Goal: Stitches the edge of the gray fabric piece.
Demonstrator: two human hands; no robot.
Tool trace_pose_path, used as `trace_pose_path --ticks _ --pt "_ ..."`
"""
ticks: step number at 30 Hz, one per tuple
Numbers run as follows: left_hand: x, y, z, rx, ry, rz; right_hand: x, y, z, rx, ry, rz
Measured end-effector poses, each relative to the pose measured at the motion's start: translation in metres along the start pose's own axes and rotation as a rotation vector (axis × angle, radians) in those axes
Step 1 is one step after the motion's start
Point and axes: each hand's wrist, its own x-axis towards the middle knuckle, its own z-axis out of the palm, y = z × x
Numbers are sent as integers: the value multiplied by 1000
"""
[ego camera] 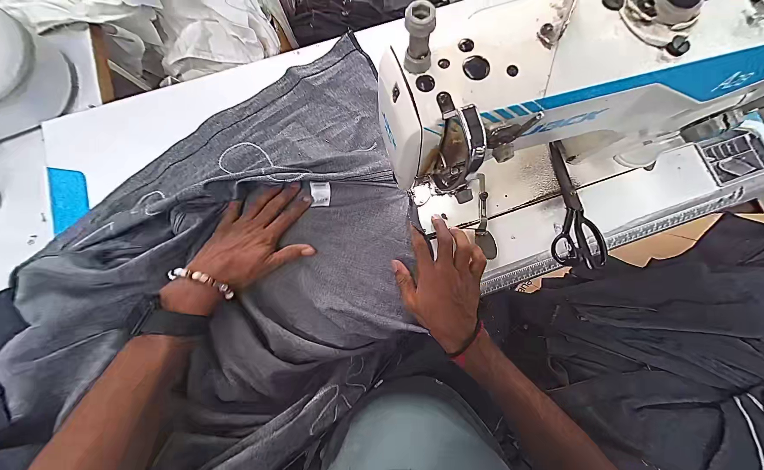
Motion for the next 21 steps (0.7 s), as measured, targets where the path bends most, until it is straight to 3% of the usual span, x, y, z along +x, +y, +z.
trace_pose_path --ticks 2,3,5,7,10,13,16,21 --pt "20 32 -38 -5 -53 -32 0 -2 1 -2 -6 9" --pt "28 58 -50 -74 3 -25 -1 0 -1 21 -14 10" --pt "48 109 -52 -341 243 1 5 9 -9 176 38 -15" --pt "69 140 -25 -511 401 40 15 28 -20 348 143 -19" --pt "81 140 21 -326 449 194 37 71 -37 290 174 38" --pt "76 129 26 -265 415 269 52 98 -41 230 41 12" --pt "78 120 23 -286 409 306 60 81 -25 259 49 -107" --pt "82 110 18 -280 363 369 53 38 -6 303 206 -251"
